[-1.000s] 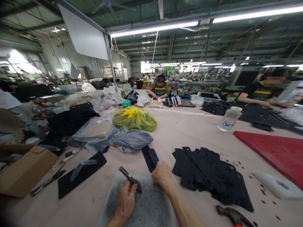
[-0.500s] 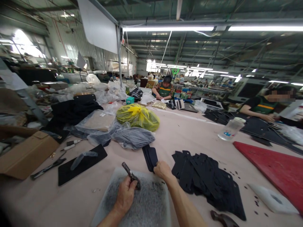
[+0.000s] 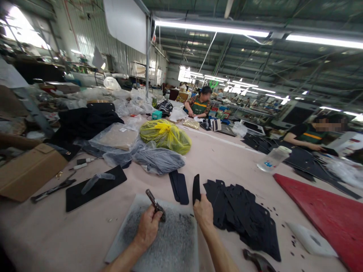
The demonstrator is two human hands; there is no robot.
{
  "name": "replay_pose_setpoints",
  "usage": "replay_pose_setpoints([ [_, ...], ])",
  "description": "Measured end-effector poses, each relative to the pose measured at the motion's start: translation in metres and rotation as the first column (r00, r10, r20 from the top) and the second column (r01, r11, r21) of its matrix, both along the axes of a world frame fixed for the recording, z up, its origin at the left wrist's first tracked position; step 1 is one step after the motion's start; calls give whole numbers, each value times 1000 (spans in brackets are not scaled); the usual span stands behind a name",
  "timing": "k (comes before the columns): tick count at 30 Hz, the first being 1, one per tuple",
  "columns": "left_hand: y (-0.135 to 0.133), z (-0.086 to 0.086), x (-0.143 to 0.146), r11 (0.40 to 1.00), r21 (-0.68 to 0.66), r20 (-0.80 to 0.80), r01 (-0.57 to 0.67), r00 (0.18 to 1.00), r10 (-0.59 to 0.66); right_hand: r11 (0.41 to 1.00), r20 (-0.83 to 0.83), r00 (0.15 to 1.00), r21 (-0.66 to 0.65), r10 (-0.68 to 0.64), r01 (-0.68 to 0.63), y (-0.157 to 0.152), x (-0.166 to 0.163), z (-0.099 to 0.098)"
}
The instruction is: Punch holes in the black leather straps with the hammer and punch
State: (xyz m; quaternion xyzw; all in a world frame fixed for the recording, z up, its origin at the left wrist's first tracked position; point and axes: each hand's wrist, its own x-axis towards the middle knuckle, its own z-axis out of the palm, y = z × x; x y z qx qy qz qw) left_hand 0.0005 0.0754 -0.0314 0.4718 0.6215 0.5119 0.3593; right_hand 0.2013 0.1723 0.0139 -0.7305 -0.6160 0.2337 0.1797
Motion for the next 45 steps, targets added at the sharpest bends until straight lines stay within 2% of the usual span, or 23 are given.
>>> replay_pose_setpoints([
  [2,0,-2,0,1000,-6,3,5,1000,-5,1000,-157,987,-4,9,-10,-33,2,3],
  [4,0,-4,-1,1000,-3,10,-3,1000,3,999,-339,940,-36,19,-34,-77,-3,-2],
  [6,-1,-7,-3,1000,4,27,-27,999,27,996,-535,843,-94,-46,-6,-127,-14,-14],
  [8,-2,-8,-4,998,10,51,-61,997,60,985,-643,753,-168,-140,39,-171,-26,-31],
  [9,-2,-8,-5,997,13,63,-74,995,73,980,-648,744,-191,-164,50,-189,-30,-40],
  [10,-2,-8,-5,997,18,72,-81,994,80,979,-618,769,-196,-162,49,-204,-33,-48],
  [13,-2,-8,-6,997,43,66,-64,996,62,993,-428,903,-116,-46,-5,-228,-33,-64],
  [15,-2,-8,-6,998,54,45,-41,998,38,997,-235,971,-43,53,-65,-232,-26,-65],
  [17,-2,-8,-6,998,54,32,-14,999,12,991,-24,991,12,134,-133,-230,-19,-58],
  [20,-2,-8,-6,998,54,32,23,999,-25,966,190,957,96,217,-238,-214,-15,-38],
  [23,-3,-4,-5,997,52,26,60,998,-62,918,277,914,183,297,-353,-190,-20,-21],
  [26,-3,8,-1,990,50,2,129,992,-129,890,306,884,180,354,-419,-172,-27,-20],
  [31,-2,27,13,956,72,-31,286,958,-284,878,281,871,151,402,-454,-169,-26,-38],
  [37,-4,20,21,907,61,-126,416,905,-406,879,266,882,182,388,-441,-173,-22,-43],
  [45,-3,23,23,919,22,-193,394,903,-383,877,242,891,206,384,-434,-171,-22,-42],
])
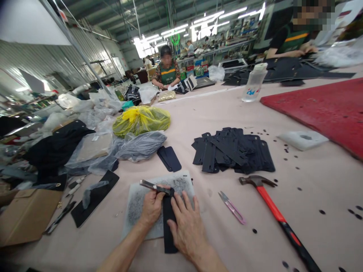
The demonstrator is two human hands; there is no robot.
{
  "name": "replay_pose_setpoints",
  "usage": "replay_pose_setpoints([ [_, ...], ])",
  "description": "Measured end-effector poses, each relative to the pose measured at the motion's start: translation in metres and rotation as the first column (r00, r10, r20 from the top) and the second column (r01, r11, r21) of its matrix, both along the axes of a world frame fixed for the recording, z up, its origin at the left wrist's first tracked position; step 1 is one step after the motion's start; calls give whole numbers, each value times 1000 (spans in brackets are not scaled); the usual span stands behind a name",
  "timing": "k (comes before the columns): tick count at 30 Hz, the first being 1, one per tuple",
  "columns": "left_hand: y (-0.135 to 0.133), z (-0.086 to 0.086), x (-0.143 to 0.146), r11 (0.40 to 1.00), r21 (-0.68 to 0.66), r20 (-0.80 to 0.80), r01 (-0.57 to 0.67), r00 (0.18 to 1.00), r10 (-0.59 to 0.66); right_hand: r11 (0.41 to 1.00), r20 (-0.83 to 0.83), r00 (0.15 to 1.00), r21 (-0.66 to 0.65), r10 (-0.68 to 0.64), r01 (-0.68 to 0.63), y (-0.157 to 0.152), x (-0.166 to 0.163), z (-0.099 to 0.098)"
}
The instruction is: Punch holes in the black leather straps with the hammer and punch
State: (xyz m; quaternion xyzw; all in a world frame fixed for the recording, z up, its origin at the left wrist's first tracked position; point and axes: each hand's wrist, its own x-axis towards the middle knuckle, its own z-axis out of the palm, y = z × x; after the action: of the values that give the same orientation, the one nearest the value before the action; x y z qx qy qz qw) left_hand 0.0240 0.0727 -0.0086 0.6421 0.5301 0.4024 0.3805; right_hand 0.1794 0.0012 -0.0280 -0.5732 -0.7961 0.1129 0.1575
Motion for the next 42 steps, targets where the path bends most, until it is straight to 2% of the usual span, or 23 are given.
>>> replay_pose_setpoints([
  [23,0,-4,3,1000,-5,-92,-21,996,20,1000,-54,998,17,10,-9,1,1,-2],
  [33,0,-9,6,997,77,-214,-1,977,17,1000,-59,998,17,6,-5,1,1,-2],
  [38,2,-11,8,994,99,-268,46,963,-17,1000,-126,992,11,23,-22,-1,5,0],
  [40,3,-12,8,991,112,-276,68,961,-34,999,-179,984,43,-9,17,-3,18,5],
  [42,4,-14,8,990,121,-279,77,959,-40,983,-213,970,117,-117,144,-7,44,10],
])
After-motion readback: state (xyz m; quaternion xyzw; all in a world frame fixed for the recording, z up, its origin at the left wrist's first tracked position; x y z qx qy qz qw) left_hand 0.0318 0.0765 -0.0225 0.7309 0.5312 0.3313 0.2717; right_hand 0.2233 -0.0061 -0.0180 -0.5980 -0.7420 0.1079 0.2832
